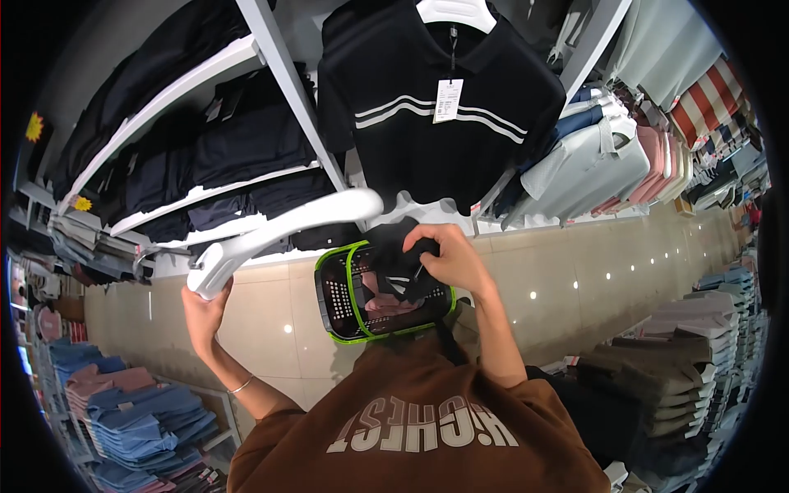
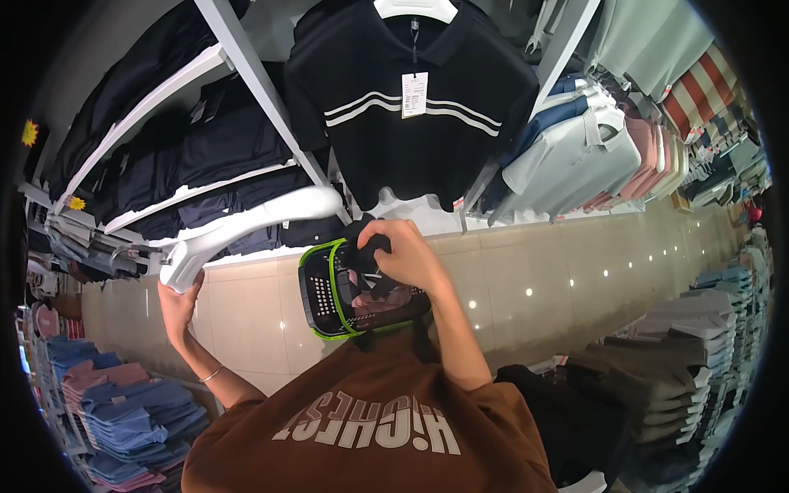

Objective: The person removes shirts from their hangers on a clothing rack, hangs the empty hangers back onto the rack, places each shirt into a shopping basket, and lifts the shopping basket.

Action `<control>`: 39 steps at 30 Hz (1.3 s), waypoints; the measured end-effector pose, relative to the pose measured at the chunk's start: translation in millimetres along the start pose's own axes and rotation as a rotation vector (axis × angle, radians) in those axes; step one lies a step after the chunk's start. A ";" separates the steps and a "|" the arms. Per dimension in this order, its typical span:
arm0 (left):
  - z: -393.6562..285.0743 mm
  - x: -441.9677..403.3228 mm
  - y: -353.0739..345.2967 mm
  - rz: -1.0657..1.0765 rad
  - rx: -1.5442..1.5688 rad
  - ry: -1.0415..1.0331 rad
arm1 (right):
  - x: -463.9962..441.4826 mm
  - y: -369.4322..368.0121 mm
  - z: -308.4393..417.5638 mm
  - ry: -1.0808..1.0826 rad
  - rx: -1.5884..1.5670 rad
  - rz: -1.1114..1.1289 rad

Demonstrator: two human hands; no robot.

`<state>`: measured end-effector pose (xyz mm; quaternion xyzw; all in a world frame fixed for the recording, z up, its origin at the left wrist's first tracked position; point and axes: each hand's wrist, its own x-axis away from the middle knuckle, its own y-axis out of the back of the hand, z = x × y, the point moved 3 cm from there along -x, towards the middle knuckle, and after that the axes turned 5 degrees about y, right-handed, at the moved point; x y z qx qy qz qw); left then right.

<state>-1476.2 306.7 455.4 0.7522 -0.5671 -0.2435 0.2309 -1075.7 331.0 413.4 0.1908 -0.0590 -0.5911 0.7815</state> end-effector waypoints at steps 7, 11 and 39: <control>3.2 2.2 -23.9 0.006 0.099 0.053 | 1.8 -20.9 -34.7 0.023 0.038 0.100; -17.9 -1.8 -51.2 0.045 0.124 -0.062 | 11.6 -4.3 -91.0 -0.149 -0.181 -0.160; -200.2 -109.0 -165.3 0.238 -0.096 -0.407 | -5.1 220.4 -13.3 -0.024 0.398 -0.636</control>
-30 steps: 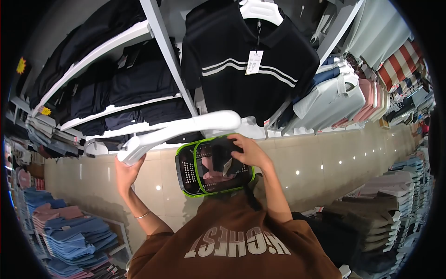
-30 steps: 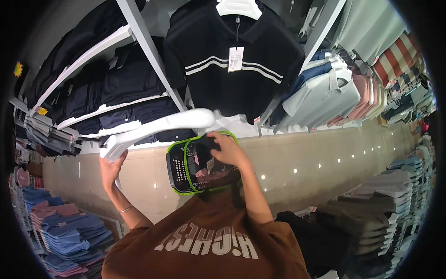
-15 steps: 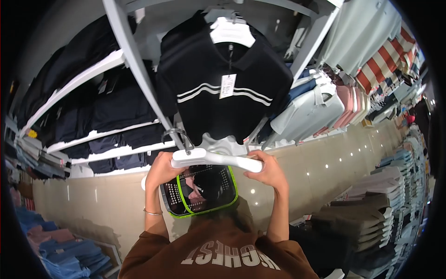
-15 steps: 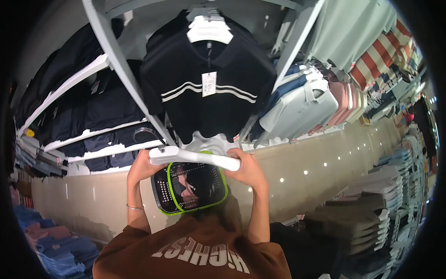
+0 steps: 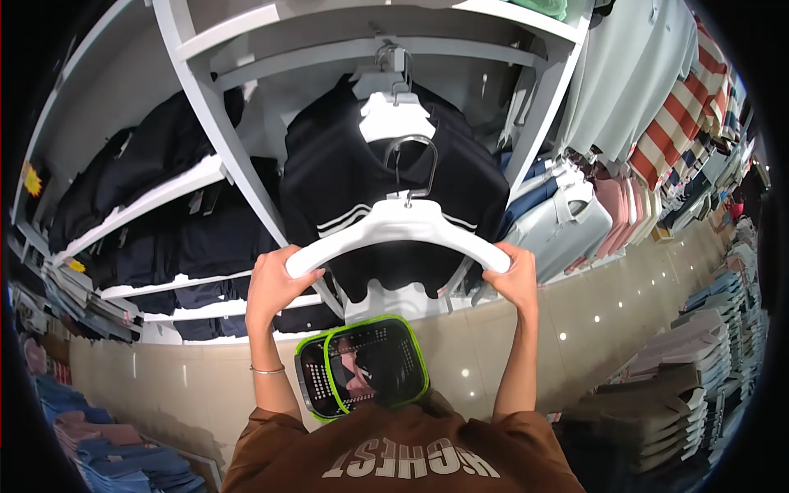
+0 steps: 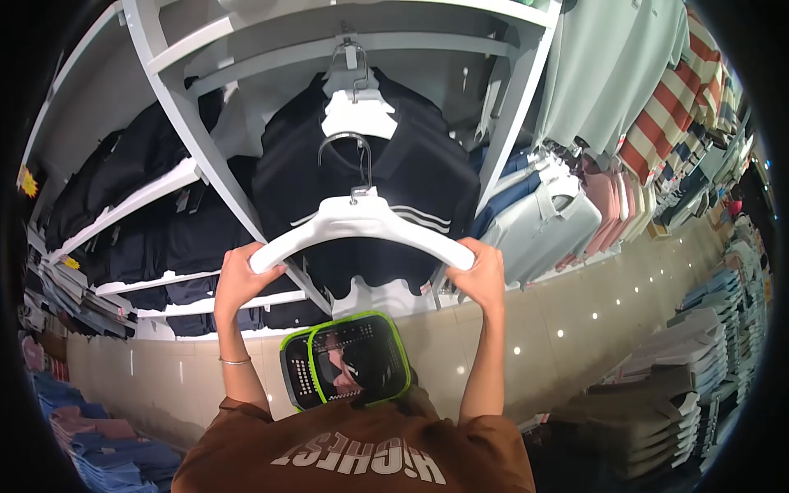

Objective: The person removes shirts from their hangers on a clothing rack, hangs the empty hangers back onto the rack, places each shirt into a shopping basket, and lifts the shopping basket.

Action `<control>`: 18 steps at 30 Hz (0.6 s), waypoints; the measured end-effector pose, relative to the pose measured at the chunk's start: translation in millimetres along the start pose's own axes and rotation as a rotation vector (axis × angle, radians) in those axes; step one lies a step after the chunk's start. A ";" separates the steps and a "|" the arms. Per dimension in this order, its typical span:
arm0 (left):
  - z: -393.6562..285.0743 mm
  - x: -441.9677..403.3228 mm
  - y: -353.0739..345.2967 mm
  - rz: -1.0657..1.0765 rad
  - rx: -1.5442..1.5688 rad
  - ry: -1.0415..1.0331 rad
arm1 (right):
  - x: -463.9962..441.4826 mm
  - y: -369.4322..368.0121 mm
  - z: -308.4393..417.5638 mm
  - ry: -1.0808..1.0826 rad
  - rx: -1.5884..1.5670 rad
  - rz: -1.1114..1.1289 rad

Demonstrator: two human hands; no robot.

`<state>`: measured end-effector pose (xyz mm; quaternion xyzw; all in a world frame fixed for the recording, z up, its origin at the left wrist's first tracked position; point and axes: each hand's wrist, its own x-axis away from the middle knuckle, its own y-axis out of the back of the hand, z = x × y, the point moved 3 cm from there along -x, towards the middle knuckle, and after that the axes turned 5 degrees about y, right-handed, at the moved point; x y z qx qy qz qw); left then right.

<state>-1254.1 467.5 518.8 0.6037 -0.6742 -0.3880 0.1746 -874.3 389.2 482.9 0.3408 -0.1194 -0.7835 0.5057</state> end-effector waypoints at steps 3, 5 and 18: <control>-12.7 -15.6 4.1 -0.035 0.033 0.004 | -32.4 6.7 -0.4 0.022 0.004 0.009; -8.0 -25.5 4.9 -0.066 0.129 -0.011 | -48.2 14.5 11.3 0.018 0.006 0.001; -1.1 -94.1 16.9 -0.195 0.465 -0.078 | -128.5 24.2 25.4 0.047 0.049 0.043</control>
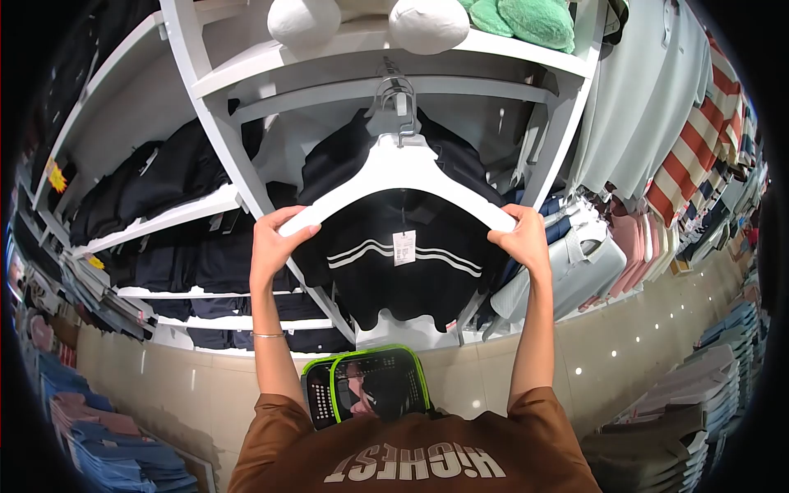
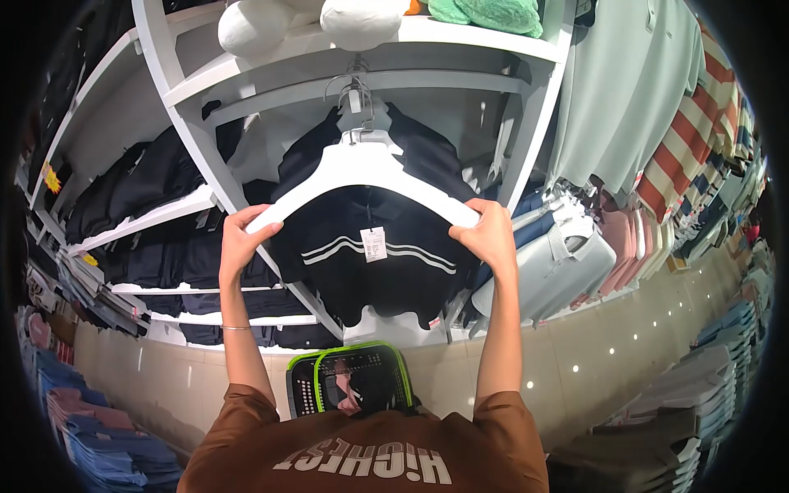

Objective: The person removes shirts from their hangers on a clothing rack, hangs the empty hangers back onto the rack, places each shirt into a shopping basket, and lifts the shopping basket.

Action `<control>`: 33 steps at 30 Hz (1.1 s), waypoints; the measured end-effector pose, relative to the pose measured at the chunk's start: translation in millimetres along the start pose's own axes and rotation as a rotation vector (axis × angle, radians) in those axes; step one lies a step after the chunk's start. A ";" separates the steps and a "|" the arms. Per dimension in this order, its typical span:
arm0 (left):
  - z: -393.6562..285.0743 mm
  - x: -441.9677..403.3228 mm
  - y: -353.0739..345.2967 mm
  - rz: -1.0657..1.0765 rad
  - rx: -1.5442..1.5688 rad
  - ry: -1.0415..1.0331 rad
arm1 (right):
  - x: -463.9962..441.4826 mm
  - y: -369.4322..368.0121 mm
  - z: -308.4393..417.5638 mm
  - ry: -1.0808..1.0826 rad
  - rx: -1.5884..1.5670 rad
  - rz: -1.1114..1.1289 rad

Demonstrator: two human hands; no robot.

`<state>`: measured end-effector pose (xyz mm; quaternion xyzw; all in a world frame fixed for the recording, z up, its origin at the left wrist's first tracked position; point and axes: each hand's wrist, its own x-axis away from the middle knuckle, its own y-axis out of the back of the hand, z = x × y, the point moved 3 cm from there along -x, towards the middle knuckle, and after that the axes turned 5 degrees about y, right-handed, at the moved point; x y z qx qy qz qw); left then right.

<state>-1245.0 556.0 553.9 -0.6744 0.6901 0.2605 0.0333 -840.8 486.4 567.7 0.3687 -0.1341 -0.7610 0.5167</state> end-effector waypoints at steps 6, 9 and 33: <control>16.7 -1.1 -12.7 0.037 0.012 0.077 | -6.9 -7.6 -20.3 -0.041 -0.001 0.063; 20.4 2.1 -17.8 0.030 0.029 0.100 | -9.5 -12.2 -35.4 -0.017 -0.011 0.052; 71.1 47.3 -40.8 -0.228 0.181 0.230 | 9.4 -31.8 -117.6 -0.124 -0.611 0.076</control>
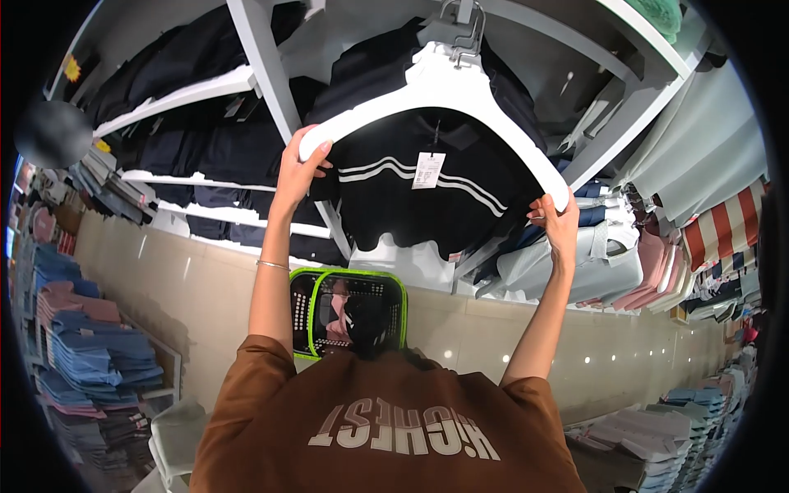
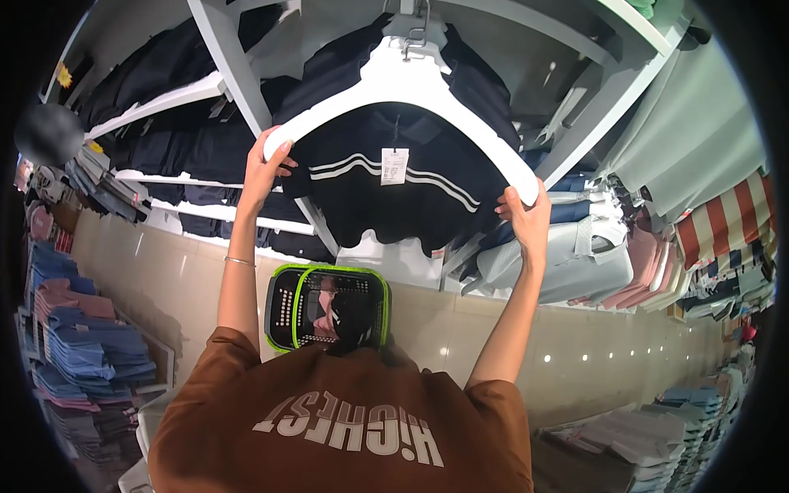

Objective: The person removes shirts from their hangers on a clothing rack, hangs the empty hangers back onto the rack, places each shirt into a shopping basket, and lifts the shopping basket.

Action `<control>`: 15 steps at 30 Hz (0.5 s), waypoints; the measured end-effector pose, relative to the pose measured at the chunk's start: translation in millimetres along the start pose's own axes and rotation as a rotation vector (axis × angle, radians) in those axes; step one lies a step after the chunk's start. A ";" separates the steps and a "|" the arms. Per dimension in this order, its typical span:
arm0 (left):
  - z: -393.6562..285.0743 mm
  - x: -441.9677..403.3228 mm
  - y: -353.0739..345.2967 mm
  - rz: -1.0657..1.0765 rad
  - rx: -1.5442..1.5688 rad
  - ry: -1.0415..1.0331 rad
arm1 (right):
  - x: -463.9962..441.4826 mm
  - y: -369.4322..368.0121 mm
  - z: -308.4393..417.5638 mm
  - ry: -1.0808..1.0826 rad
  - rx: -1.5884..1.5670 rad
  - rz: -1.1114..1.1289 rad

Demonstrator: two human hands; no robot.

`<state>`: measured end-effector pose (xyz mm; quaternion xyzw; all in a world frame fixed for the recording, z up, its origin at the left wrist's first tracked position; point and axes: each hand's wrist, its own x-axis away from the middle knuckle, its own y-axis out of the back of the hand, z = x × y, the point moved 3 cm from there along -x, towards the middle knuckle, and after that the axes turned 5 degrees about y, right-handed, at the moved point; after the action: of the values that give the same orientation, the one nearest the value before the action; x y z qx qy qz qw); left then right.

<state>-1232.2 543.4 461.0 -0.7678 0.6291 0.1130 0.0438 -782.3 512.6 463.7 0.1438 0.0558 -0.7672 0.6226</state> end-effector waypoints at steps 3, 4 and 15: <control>13.3 11.3 0.7 -0.057 0.002 0.039 | 3.1 1.4 -6.7 -0.068 -0.061 -0.022; 27.5 14.8 3.5 -0.040 -0.019 0.078 | 5.4 2.0 -10.8 -0.077 -0.054 -0.014; 248.7 246.0 1.8 0.049 -0.125 0.674 | 128.2 -34.1 -205.1 -0.593 0.029 0.301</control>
<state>-1218.3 359.9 163.5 -0.7479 0.6182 -0.1076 -0.2165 -807.9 453.9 228.0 -0.0701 -0.1606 -0.6757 0.7160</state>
